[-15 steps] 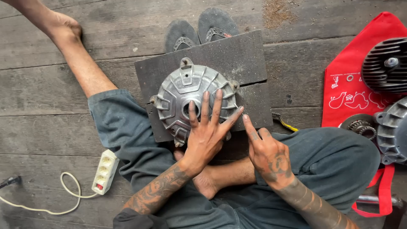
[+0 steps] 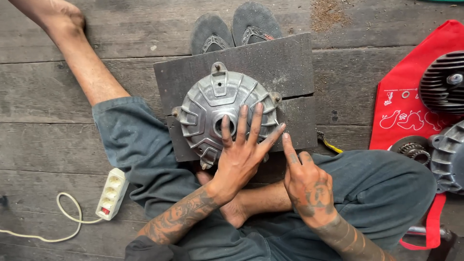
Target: Cleaning debris from the grooves of a motorcycle engine cover using a small metal pick tool.
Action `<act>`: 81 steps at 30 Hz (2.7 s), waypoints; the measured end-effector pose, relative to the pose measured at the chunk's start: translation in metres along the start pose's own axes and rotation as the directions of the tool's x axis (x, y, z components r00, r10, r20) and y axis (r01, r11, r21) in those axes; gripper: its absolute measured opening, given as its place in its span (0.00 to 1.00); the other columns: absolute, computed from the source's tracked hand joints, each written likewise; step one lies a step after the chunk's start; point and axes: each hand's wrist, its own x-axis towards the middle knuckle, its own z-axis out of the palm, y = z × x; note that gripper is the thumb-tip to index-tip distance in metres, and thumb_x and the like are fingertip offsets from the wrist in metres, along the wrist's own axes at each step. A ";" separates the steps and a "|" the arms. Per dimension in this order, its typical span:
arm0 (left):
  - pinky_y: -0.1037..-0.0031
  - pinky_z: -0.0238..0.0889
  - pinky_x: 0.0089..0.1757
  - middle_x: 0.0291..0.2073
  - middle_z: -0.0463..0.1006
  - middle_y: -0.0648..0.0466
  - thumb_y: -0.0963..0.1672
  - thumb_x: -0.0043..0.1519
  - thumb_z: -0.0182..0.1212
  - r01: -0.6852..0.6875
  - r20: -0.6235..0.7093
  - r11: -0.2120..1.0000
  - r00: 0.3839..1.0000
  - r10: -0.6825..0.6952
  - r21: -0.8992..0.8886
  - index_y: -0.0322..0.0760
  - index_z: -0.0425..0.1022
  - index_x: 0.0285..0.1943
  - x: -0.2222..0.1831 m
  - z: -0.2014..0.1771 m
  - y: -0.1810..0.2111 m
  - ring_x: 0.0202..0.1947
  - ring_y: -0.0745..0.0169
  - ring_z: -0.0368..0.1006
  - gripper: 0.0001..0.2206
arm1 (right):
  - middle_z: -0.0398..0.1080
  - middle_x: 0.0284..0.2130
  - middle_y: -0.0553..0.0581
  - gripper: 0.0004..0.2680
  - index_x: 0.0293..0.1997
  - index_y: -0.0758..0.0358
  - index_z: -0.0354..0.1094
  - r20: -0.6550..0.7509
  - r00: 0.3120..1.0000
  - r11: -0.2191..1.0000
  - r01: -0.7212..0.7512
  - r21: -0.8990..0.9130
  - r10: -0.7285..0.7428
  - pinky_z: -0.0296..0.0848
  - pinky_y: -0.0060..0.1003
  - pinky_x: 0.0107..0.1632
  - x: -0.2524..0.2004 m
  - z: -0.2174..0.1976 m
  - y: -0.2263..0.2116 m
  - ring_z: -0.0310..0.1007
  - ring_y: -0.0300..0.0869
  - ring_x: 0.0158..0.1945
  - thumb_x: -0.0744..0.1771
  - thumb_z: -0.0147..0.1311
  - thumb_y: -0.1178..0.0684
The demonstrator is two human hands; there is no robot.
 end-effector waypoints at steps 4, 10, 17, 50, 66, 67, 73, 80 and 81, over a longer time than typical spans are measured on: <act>0.30 0.27 0.66 0.77 0.44 0.33 0.44 0.61 0.58 -0.004 -0.016 1.000 1.000 0.004 0.011 0.59 0.55 0.83 0.000 0.000 -0.001 0.76 0.25 0.38 0.36 | 0.63 0.26 0.54 0.26 0.72 0.52 0.63 0.001 1.000 1.000 0.006 0.024 -0.006 0.66 0.40 0.19 0.001 -0.004 -0.005 0.63 0.40 0.13 0.63 0.53 0.62; 0.35 0.23 0.67 0.78 0.45 0.35 0.41 0.59 0.56 -0.002 -0.029 1.000 1.000 0.001 -0.023 0.59 0.55 0.82 0.001 -0.003 -0.003 0.77 0.29 0.37 0.37 | 0.66 0.26 0.56 0.25 0.71 0.50 0.64 -0.005 0.999 0.999 -0.043 -0.004 0.043 0.68 0.43 0.19 0.000 0.003 -0.008 0.67 0.44 0.14 0.64 0.52 0.60; 0.39 0.24 0.68 0.77 0.48 0.34 0.41 0.58 0.58 -0.023 -0.051 0.993 0.999 0.017 -0.120 0.55 0.58 0.81 0.004 -0.004 -0.007 0.77 0.34 0.41 0.36 | 0.67 0.27 0.57 0.24 0.72 0.48 0.63 -0.012 0.998 0.998 -0.063 0.031 0.063 0.71 0.47 0.21 0.000 0.009 -0.007 0.69 0.49 0.16 0.65 0.52 0.58; 0.37 0.30 0.69 0.75 0.54 0.38 0.46 0.35 0.77 -0.066 0.031 0.996 0.997 0.068 -0.060 0.60 0.62 0.74 0.007 -0.008 -0.016 0.75 0.34 0.49 0.49 | 0.77 0.44 0.68 0.15 0.66 0.47 0.70 -0.091 0.940 0.599 -0.133 0.790 0.328 0.75 0.52 0.52 -0.009 0.066 0.106 0.77 0.57 0.51 0.71 0.49 0.50; 0.22 0.31 0.63 0.71 0.58 0.39 0.55 0.46 0.74 0.220 0.042 0.975 0.975 -0.220 -0.009 0.40 0.68 0.68 0.028 0.000 0.023 0.72 0.32 0.50 0.39 | 0.78 0.41 0.71 0.15 0.65 0.48 0.70 -0.082 0.967 0.613 -0.086 0.785 0.240 0.73 0.60 0.55 -0.018 0.041 0.091 0.75 0.64 0.53 0.71 0.47 0.47; 0.22 0.31 0.63 0.71 0.58 0.39 0.55 0.46 0.74 0.219 0.041 0.976 0.975 -0.219 -0.004 0.40 0.68 0.68 0.028 0.004 0.022 0.72 0.32 0.50 0.39 | 0.78 0.41 0.71 0.15 0.65 0.48 0.70 -0.084 0.967 0.610 -0.083 0.788 0.240 0.73 0.60 0.55 -0.019 0.041 0.090 0.75 0.64 0.53 0.71 0.47 0.47; 0.21 0.29 0.63 0.73 0.55 0.40 0.57 0.46 0.73 0.227 0.026 0.964 0.974 -0.226 -0.140 0.44 0.70 0.64 0.035 0.029 0.007 0.73 0.31 0.48 0.37 | 0.78 0.42 0.71 0.15 0.64 0.47 0.71 -0.101 0.967 0.609 -0.064 0.790 0.233 0.73 0.60 0.56 -0.018 0.040 0.090 0.75 0.65 0.53 0.70 0.48 0.46; 0.29 0.35 0.65 0.72 0.61 0.46 0.61 0.53 0.64 0.191 -0.064 0.957 0.976 -0.209 -0.218 0.55 0.67 0.69 0.037 0.013 -0.031 0.74 0.40 0.53 0.35 | 0.78 0.42 0.72 0.15 0.64 0.47 0.71 -0.057 0.967 0.607 -0.110 0.787 0.249 0.72 0.60 0.58 -0.019 0.038 0.087 0.74 0.65 0.55 0.70 0.48 0.46; 0.29 0.35 0.65 0.72 0.61 0.44 0.62 0.55 0.63 0.194 -0.075 0.958 0.974 -0.214 -0.213 0.54 0.66 0.71 0.040 0.013 -0.043 0.74 0.40 0.53 0.36 | 0.78 0.43 0.72 0.15 0.65 0.47 0.70 -0.050 0.968 0.617 -0.117 0.778 0.247 0.71 0.60 0.58 -0.020 0.038 0.086 0.74 0.65 0.55 0.70 0.48 0.46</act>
